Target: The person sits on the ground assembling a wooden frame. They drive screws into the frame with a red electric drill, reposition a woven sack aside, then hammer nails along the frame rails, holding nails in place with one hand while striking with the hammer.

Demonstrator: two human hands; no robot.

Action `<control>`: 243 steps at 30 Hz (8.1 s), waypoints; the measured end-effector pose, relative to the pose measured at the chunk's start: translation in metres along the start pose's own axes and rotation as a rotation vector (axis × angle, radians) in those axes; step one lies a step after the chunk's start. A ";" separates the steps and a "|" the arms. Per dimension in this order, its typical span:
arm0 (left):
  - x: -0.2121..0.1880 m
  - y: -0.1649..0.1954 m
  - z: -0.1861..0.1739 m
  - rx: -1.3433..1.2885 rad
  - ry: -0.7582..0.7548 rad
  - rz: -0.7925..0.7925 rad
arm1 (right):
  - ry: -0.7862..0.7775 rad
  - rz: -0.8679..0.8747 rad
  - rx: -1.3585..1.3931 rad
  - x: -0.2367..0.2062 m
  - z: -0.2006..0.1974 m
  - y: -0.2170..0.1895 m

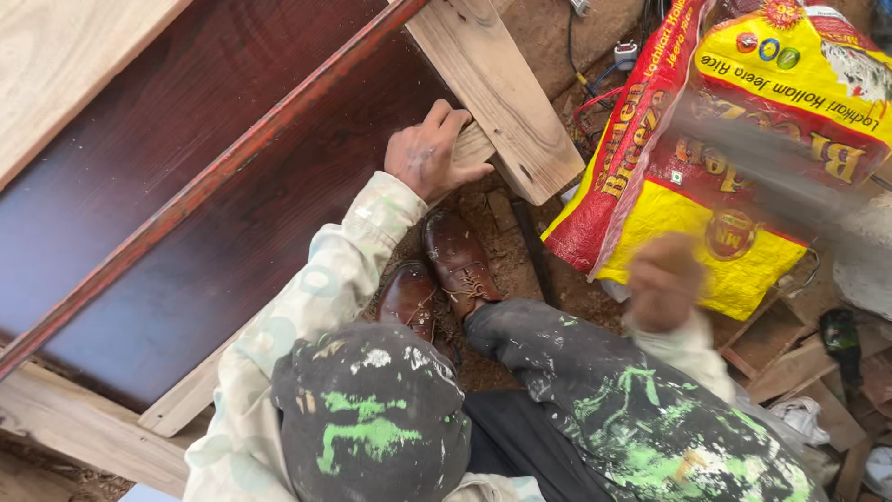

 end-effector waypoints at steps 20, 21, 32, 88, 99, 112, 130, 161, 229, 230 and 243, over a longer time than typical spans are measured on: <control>0.001 0.004 -0.007 -0.017 -0.060 -0.083 | -0.357 0.225 -0.232 0.003 0.063 -0.041; 0.000 0.005 -0.006 -0.018 -0.076 -0.093 | -0.362 0.252 -0.194 0.003 0.066 -0.039; 0.000 0.017 -0.011 0.011 -0.049 -0.059 | 0.823 -0.278 0.224 0.008 -0.079 -0.003; -0.004 0.019 -0.010 -0.001 -0.029 -0.053 | -0.152 -0.251 -0.294 0.024 0.014 -0.020; -0.003 0.018 -0.009 0.031 -0.024 -0.035 | -0.509 0.222 -0.328 0.024 0.053 -0.037; -0.007 0.021 -0.011 -0.011 -0.028 -0.024 | 0.644 -0.242 0.187 0.021 -0.072 -0.026; -0.005 0.022 -0.011 -0.017 -0.010 0.009 | -0.401 0.500 0.147 0.012 0.027 -0.017; -0.015 0.025 -0.023 -0.033 -0.115 0.003 | 0.259 0.002 -0.064 -0.010 -0.035 0.036; -0.009 0.019 -0.016 -0.039 -0.076 0.040 | -0.443 0.226 -0.246 0.021 0.054 -0.034; -0.009 0.018 -0.015 -0.038 -0.063 0.045 | -0.450 0.211 -0.256 0.028 0.050 -0.038; -0.013 0.018 -0.018 -0.060 -0.093 0.011 | 0.025 0.062 0.218 0.036 0.005 -0.065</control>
Point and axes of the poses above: each hand's wrist, its own x-axis towards the middle knuckle, its own z-axis out of the palm, y = z × x, the point moved 1 cm from there along x, towards the middle knuckle, and after that the axes turned 10 degrees about -x, right-handed, at the moved point
